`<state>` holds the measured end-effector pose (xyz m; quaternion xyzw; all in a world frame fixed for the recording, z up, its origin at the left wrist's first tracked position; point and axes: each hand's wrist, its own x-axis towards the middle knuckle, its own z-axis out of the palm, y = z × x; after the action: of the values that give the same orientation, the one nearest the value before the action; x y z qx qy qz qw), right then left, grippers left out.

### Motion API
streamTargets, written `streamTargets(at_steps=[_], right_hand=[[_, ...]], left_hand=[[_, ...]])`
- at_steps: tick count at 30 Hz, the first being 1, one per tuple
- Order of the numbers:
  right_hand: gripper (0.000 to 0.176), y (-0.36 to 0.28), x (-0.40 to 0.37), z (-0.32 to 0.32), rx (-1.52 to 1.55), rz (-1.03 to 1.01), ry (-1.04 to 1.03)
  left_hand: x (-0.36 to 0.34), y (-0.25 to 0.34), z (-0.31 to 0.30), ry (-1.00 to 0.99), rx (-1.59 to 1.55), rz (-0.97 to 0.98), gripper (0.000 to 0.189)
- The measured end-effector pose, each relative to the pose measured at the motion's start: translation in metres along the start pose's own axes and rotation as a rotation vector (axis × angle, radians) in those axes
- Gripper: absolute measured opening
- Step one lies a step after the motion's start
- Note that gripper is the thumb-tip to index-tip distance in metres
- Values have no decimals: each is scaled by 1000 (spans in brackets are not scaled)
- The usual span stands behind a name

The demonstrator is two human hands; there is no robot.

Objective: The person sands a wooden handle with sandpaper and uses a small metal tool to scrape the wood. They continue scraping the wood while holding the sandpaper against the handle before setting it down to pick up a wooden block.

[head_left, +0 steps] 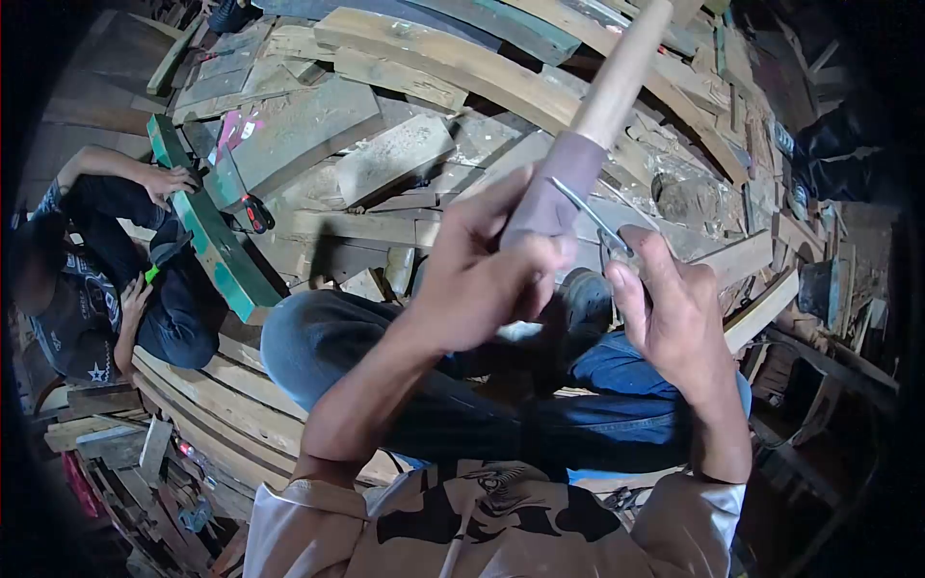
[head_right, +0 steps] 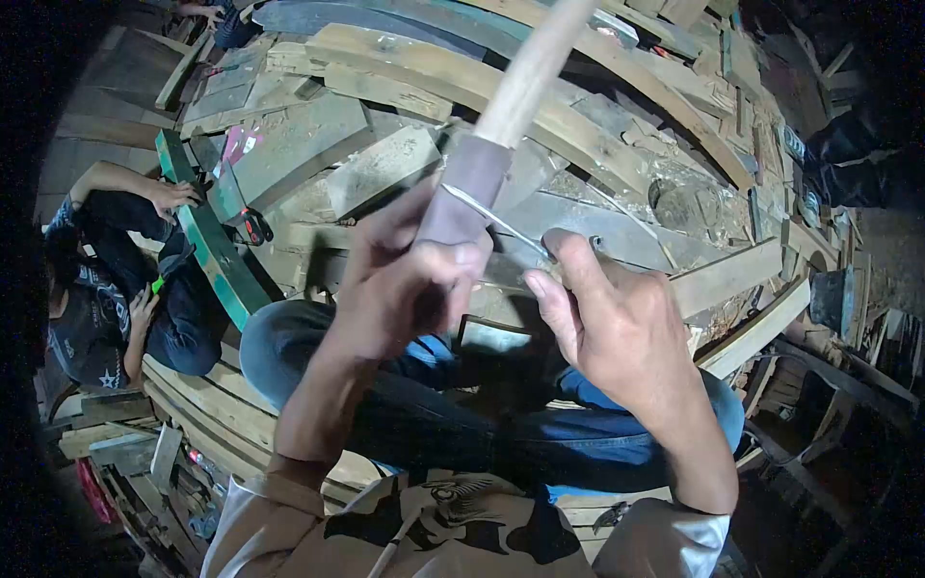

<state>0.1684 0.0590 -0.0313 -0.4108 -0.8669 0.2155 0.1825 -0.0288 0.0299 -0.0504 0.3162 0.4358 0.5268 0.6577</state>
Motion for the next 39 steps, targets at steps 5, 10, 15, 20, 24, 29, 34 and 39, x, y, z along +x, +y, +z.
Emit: streamTargets(at_steps=[5, 10, 15, 20, 24, 29, 34, 39], right_hand=[[22, -1, 0, -5, -78, 7, 3], [23, -1, 0, -5, -91, 23, 3], [22, -4, 4, -5, -102, 11, 6], [22, -1, -1, -3, -91, 25, 31], [24, -2, -3, -6, -127, -57, 10], [21, 19, -10, -7, -98, 132, 54], [21, 5, -4, -19, -55, 124, 99], [25, 6, -4, -10, -32, -25, 112]], left_hand=[[-1, 4, 4, -53, -32, -48, 21], [-2, -2, 4, -136, -9, -70, 20], [-4, 3, 8, -169, 80, -71, 35], [-5, 8, -2, -11, -68, 9, 45], [-8, 1, 5, -171, 19, -124, 39], [-7, 35, -34, 86, -355, 201, 33], [-1, 24, -21, 178, -224, 143, 27], [4, 4, -4, 92, -122, 63, 28]])
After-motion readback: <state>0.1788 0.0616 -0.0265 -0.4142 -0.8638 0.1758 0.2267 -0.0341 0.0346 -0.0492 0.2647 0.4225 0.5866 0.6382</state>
